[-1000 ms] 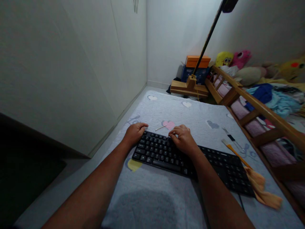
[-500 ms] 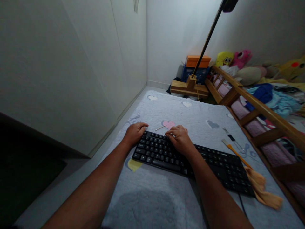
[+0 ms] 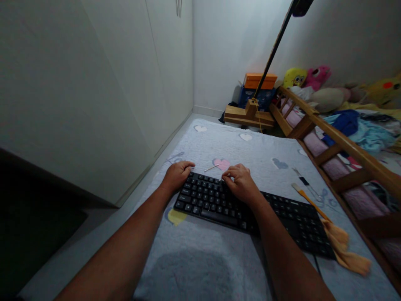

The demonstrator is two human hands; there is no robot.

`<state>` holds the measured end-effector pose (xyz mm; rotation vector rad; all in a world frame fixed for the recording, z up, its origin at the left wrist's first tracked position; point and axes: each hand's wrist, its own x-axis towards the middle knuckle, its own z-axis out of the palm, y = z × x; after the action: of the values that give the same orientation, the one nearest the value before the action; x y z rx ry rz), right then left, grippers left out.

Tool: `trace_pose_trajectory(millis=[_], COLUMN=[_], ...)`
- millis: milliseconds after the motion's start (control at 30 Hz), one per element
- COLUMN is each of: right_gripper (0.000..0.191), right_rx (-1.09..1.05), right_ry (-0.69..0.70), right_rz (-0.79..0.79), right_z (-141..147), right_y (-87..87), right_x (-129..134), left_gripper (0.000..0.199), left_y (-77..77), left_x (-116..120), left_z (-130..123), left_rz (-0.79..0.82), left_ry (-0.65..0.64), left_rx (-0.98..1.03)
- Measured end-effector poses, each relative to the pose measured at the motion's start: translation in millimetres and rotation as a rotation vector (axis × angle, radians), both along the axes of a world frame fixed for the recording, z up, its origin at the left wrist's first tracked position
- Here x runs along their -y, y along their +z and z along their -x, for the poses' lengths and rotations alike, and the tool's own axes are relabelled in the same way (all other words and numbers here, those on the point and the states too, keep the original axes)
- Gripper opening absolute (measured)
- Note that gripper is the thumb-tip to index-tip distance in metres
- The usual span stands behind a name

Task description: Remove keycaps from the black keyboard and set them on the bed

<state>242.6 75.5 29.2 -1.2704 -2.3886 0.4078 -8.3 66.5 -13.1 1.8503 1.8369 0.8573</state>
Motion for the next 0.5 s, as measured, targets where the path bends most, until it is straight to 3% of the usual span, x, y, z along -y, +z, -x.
trace_pose_trajectory(millis=[500], right_gripper=[0.014], right_rx=[-0.035], right_ry=[0.103], right_rz=[0.034], right_z=[1.8], right_y=[1.3], right_x=[2.4], left_gripper=[0.038], left_y=[-0.2], left_x=[-0.8], left_z=[0.2], left_rz=[-0.015], left_ry=[-0.002], left_rx=[0.006])
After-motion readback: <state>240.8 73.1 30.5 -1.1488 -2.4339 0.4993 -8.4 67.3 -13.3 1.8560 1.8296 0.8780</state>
